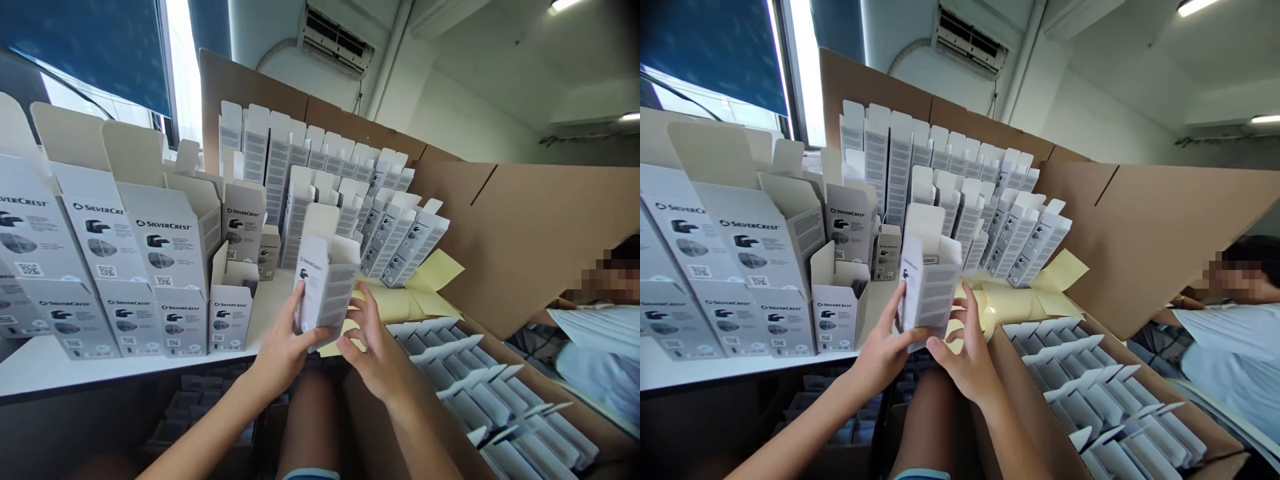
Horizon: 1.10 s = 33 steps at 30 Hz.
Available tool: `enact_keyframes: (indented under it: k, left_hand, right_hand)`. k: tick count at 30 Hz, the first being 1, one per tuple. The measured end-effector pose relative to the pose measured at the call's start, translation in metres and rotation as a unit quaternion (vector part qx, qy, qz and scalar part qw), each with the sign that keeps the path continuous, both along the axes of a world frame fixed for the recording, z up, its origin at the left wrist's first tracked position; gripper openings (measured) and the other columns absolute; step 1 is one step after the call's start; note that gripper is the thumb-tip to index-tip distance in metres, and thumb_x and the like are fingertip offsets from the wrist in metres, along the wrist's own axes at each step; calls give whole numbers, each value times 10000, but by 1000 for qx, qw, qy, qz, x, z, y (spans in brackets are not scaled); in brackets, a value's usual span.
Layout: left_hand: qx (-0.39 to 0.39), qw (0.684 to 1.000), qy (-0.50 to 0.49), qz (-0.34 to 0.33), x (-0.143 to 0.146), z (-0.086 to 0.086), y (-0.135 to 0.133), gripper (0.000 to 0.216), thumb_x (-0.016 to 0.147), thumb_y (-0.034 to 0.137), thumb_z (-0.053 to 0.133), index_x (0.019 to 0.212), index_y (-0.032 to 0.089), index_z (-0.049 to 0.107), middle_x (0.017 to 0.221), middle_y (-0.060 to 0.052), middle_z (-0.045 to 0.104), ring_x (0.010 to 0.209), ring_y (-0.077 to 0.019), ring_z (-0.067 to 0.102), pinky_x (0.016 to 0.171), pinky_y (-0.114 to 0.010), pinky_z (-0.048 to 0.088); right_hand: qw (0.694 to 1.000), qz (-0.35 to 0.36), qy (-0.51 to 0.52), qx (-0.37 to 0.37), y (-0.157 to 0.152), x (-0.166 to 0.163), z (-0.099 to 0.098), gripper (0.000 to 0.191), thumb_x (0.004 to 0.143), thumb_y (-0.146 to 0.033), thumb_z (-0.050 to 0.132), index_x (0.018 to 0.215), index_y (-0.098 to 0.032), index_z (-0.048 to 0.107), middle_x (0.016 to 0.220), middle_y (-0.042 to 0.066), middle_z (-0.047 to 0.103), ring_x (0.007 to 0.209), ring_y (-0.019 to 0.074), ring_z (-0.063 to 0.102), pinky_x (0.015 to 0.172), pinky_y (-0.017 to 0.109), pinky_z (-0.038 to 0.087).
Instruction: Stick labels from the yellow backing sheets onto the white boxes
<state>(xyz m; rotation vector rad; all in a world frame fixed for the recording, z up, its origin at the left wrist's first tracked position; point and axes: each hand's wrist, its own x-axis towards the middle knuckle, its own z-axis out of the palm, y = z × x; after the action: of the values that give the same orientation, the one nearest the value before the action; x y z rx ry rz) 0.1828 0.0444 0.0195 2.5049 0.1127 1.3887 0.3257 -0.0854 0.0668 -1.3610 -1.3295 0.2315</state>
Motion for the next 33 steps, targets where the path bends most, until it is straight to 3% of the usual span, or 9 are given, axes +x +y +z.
enact_keyframes:
  k: [4, 7, 9, 12, 15, 18, 22, 27, 33]
  left_hand:
    - [67, 994, -41, -71, 44, -13, 10, 539, 868, -75, 436, 1284, 258, 518, 1712, -81, -16, 1547, -342, 197, 1160, -618, 362]
    - [71, 984, -82, -143, 72, -21, 16, 596, 896, -41, 409, 1389, 269, 284, 1688, -150, 139, 1557, -279, 197, 1192, -629, 314]
    - [55, 984, -72, -151, 82, -26, 19, 591, 896, 7, 463, 1379, 262, 238, 1681, -182, 120, 1566, -294, 155, 1182, -609, 345]
    - [-27, 997, -22, -74, 83, -36, 25, 550, 871, 102, 569, 1343, 212, 309, 1656, -241, 124, 1556, -354, 165, 1156, -582, 382]
    - [-116, 987, 108, 35, 77, -55, 34, 568, 847, 197, 650, 1359, 185, 405, 1609, -246, 270, 1519, -406, 250, 1182, -655, 282]
    - [-145, 959, 237, 52, 74, -71, 40, 665, 860, 380, 694, 1441, 183, 436, 1630, -231, 260, 1525, -444, 203, 1192, -679, 232]
    - [-153, 944, 287, 55, 75, -74, 40, 630, 907, 489, 639, 1443, 189, 498, 1594, -211, 361, 1496, -404, 309, 1209, -601, 279]
    - [-161, 946, 270, 78, 78, -69, 36, 601, 840, 462, 717, 1342, 159, 583, 1501, -214, 477, 1435, -416, 394, 1187, -594, 336]
    - [-160, 945, 273, 84, 80, -68, 35, 604, 809, 441, 741, 1317, 149, 592, 1486, -214, 487, 1422, -425, 404, 1181, -606, 347]
  right_hand:
    - [985, 5, 171, 7, 19, 16, -7, 799, 790, -442, 777, 1442, -291, 339, 1361, 103, 614, 1188, 253, 627, 972, 416, 539]
    - [969, -27, 245, 34, 24, 34, -11, 696, 711, -377, 849, 1283, -303, 460, 1216, 52, 703, 1087, 245, 684, 943, 412, 560]
    - [966, -61, 246, 43, 26, 53, -11, 697, 651, -355, 878, 1229, -292, 494, 1119, 42, 732, 998, 244, 708, 891, 411, 579]
    - [956, -183, 198, 111, 36, 94, -5, 656, 587, -408, 859, 1131, -247, 529, 1028, 50, 731, 935, 247, 707, 862, 423, 583]
    - [926, -294, 153, 182, 63, 144, 8, 667, 586, -444, 789, 1133, -239, 468, 1143, 66, 677, 1039, 236, 671, 959, 438, 538]
    - [907, -354, 122, 194, 101, 194, 24, 746, 564, -407, 764, 1202, -221, 425, 1234, 96, 625, 1105, 251, 637, 1000, 460, 505]
    - [884, -432, 68, 165, 156, 246, 39, 827, 518, -348, 789, 1253, -183, 448, 1306, 151, 586, 1237, 324, 554, 1094, 503, 408]
    - [884, -454, 10, 111, 207, 286, 40, 856, 535, -361, 810, 1288, -165, 453, 1293, 164, 610, 1214, 332, 580, 1073, 466, 425]
    - [889, -448, -29, 91, 240, 307, 27, 905, 557, -383, 808, 1332, -126, 419, 1349, 217, 582, 1256, 353, 559, 1080, 490, 413]
